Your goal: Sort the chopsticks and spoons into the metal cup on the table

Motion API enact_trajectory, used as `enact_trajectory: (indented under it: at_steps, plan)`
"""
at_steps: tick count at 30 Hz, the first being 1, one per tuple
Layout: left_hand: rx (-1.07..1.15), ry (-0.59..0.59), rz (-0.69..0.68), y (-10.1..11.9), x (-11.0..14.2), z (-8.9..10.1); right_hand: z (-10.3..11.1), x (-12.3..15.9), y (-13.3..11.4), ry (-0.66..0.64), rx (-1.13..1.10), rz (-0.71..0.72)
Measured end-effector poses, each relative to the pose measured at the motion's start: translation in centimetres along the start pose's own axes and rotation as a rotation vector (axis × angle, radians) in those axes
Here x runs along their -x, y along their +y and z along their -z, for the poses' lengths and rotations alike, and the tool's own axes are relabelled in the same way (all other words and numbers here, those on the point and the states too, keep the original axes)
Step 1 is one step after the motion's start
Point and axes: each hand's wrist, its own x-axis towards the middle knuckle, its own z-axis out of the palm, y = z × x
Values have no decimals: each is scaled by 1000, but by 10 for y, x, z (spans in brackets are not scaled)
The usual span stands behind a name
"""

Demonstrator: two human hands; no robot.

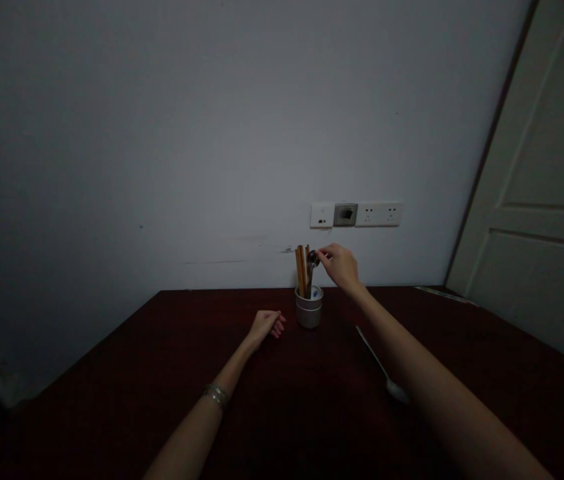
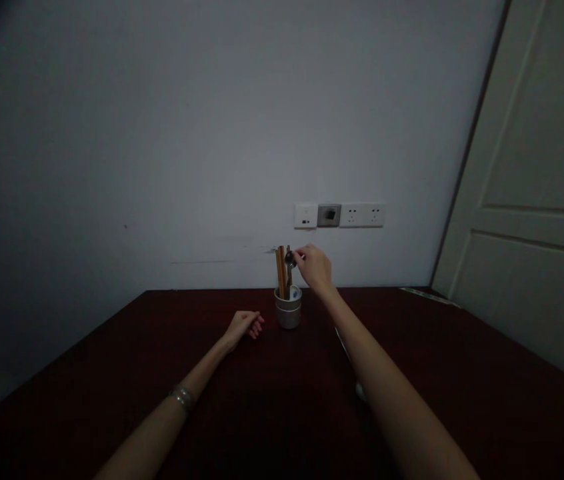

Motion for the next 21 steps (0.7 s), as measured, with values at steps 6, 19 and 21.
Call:
enact_trajectory:
  at_steps: [6, 19, 21]
  plan:
    - [-7, 14, 5, 4, 4, -2, -24, 19, 4, -90, -5, 6]
    - [-20, 17, -3, 4, 4, -3, -42, 32, 0, -192, -29, 8]
    - [-19, 15, -4, 3, 3, -2, -42, 31, -1, -199, -28, -3]
